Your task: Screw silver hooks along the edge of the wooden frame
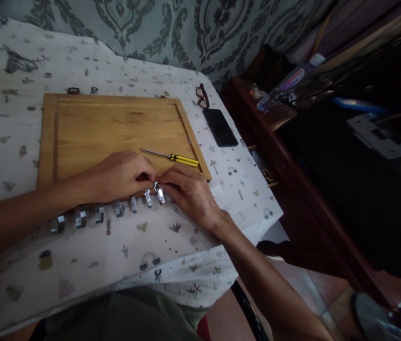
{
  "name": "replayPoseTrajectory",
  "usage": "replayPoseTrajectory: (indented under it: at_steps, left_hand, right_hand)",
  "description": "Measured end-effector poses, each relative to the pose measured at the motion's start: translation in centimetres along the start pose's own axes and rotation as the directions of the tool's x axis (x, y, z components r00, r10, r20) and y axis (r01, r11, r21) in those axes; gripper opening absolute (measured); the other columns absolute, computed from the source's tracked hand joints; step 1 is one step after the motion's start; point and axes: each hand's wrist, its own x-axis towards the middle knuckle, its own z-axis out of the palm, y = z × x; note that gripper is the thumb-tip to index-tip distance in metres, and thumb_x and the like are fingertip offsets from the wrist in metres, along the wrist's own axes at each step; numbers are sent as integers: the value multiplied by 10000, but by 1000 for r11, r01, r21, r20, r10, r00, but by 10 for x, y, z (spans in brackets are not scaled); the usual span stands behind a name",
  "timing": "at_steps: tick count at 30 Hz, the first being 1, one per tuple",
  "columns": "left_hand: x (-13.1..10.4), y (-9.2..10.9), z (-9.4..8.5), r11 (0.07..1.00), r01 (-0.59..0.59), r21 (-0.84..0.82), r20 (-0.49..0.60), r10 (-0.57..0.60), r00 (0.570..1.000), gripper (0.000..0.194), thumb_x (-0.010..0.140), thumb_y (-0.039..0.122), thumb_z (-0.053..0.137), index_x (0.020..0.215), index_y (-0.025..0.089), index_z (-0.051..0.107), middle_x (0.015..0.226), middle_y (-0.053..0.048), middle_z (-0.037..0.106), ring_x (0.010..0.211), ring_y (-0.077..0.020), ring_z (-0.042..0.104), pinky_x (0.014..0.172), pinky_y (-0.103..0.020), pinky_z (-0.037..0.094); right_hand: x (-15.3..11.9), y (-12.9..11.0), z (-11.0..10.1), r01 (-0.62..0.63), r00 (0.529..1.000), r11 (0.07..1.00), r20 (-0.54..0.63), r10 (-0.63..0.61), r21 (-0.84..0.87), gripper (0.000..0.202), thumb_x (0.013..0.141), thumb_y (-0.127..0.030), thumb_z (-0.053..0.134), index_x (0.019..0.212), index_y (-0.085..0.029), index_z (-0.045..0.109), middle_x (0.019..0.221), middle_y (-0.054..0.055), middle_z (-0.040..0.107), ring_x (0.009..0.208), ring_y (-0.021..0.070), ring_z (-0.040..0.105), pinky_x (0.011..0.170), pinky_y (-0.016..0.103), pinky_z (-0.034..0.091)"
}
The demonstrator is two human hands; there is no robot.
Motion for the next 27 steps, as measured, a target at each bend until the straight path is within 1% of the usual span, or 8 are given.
replayPoseTrajectory:
  at_steps: [6, 10, 15, 17, 19, 22, 24, 27]
  left_hand:
    - [0, 1, 0, 1000, -4, 1, -1, 4, 1000, 180, 844, 133, 621, 673, 170, 661, 657, 8, 606, 651, -128, 480, 625, -310, 251]
    - [0, 2, -1, 1000, 12, -12, -3, -12, 1000, 197, 824, 120, 605, 636, 172, 627, 638, 11, 588, 629, -128, 469, 617, -311, 252]
    - [0, -2, 1, 1000, -15, 1, -8, 15, 1000, 181, 832, 128, 603, 659, 172, 629, 686, 0, 617, 668, -138, 493, 633, -310, 256]
    - [0, -3, 2, 1000, -16, 7, -6, 16, 1000, 172, 845, 141, 602, 680, 174, 633, 712, -3, 633, 684, -141, 503, 636, -309, 257]
    - [0, -3, 2, 1000, -17, 16, -5, 17, 1000, 171, 845, 139, 591, 681, 172, 626, 729, -6, 641, 701, -144, 515, 635, -308, 260]
    - [0, -3, 2, 1000, -17, 27, -12, 17, 1000, 187, 830, 132, 586, 646, 167, 595, 700, -5, 622, 678, -138, 501, 623, -312, 253]
    - [-1, -3, 2, 1000, -12, 20, -15, 12, 1000, 195, 828, 138, 588, 635, 167, 588, 670, -1, 603, 639, -131, 469, 614, -316, 240]
    - [-1, -3, 2, 1000, -17, 10, -14, 17, 1000, 202, 831, 148, 590, 631, 170, 576, 659, 2, 598, 616, -128, 443, 611, -316, 229]
  right_hand:
    - [0, 2, 1, -5, 1000, 1000, 3, 4, 10, 103, 985, -197, 646, 925, -220, 727, 931, 38, 736, 863, 161, 712, 760, 320, 583]
    - [0, 2, 2, 14, 1000, 1000, -18, -14, 18, 108, 981, -211, 655, 920, -198, 743, 915, 49, 743, 851, 166, 717, 757, 313, 584]
    - [-2, 1, -3, -8, 999, 1000, -43, 8, -17, 133, 999, -225, 625, 1032, -225, 754, 989, 46, 762, 886, 170, 727, 765, 316, 591]
    - [-3, 7, -8, -46, 993, 998, -115, 39, -52, 148, 999, -233, 620, 1060, -231, 754, 1001, 48, 764, 882, 175, 721, 739, 312, 585]
    - [-3, 19, -14, -117, 978, 984, -185, 92, -131, 173, 983, -250, 635, 1110, -229, 750, 1050, 70, 761, 922, 206, 712, 755, 342, 585]
    - [-1, 41, -21, -205, 971, 936, -177, 158, -285, 309, 933, -253, 667, 1236, -213, 709, 1160, 121, 745, 1068, 295, 675, 910, 469, 567]
    - [0, 53, -23, -212, 972, 929, -162, 169, -303, 277, 921, -248, 665, 1190, -221, 728, 1131, 121, 751, 1072, 314, 662, 946, 507, 546]
    - [0, 59, -22, -205, 974, 940, -149, 170, -273, 173, 911, -276, 684, 1058, -244, 769, 970, 90, 750, 961, 296, 665, 875, 476, 553]
